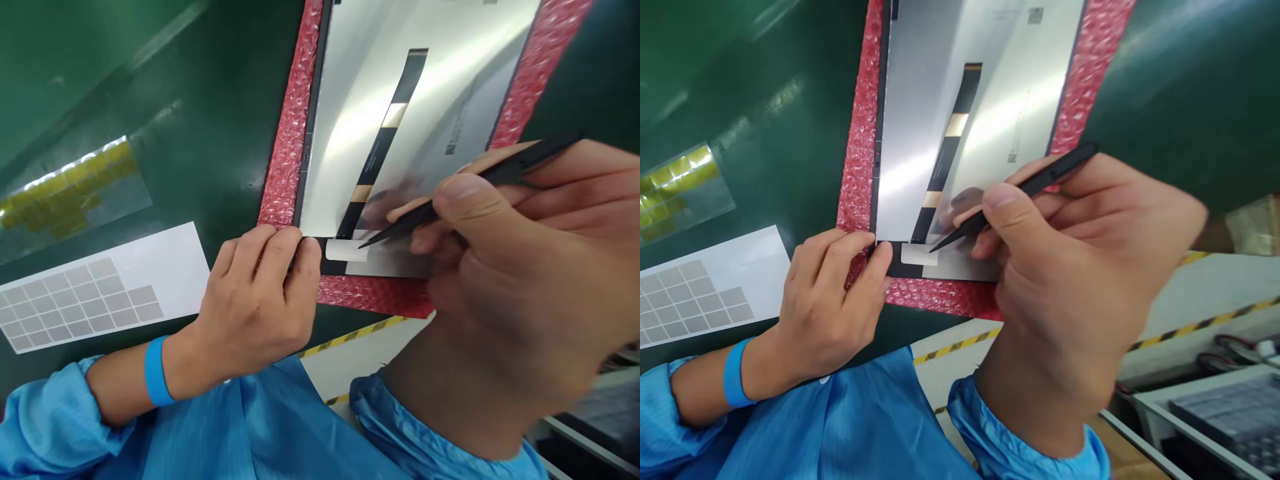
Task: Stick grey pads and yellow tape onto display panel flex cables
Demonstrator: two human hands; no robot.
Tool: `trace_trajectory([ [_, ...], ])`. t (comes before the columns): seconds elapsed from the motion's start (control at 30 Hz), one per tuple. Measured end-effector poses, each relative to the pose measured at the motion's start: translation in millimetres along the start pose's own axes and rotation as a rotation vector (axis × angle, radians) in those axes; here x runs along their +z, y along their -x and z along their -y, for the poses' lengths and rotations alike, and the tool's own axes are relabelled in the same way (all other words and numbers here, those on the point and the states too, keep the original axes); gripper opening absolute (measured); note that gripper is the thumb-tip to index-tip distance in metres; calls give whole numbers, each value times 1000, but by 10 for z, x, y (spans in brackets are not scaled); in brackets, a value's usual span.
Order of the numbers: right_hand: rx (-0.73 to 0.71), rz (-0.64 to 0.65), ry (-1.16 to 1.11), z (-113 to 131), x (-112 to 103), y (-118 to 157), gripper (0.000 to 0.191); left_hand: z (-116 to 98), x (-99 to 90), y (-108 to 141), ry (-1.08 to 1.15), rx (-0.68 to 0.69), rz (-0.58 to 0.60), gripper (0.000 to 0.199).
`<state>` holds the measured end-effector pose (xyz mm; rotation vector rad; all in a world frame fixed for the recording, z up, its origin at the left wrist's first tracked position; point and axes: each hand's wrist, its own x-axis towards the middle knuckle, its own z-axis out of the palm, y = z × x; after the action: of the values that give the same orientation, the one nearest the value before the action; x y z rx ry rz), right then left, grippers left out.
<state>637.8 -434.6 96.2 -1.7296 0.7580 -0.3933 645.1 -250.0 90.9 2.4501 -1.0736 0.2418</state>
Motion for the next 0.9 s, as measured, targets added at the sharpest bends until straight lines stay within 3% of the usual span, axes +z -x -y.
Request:
trace_trajectory([
  [0.37,-121,-49,5,-159,-20,-25,4,-6,-25,-6,11,1,15,24],
  [0.9,-100,-73,66,-147,-25,2,5,-20,-45,-13,12,-16,30,25],
])
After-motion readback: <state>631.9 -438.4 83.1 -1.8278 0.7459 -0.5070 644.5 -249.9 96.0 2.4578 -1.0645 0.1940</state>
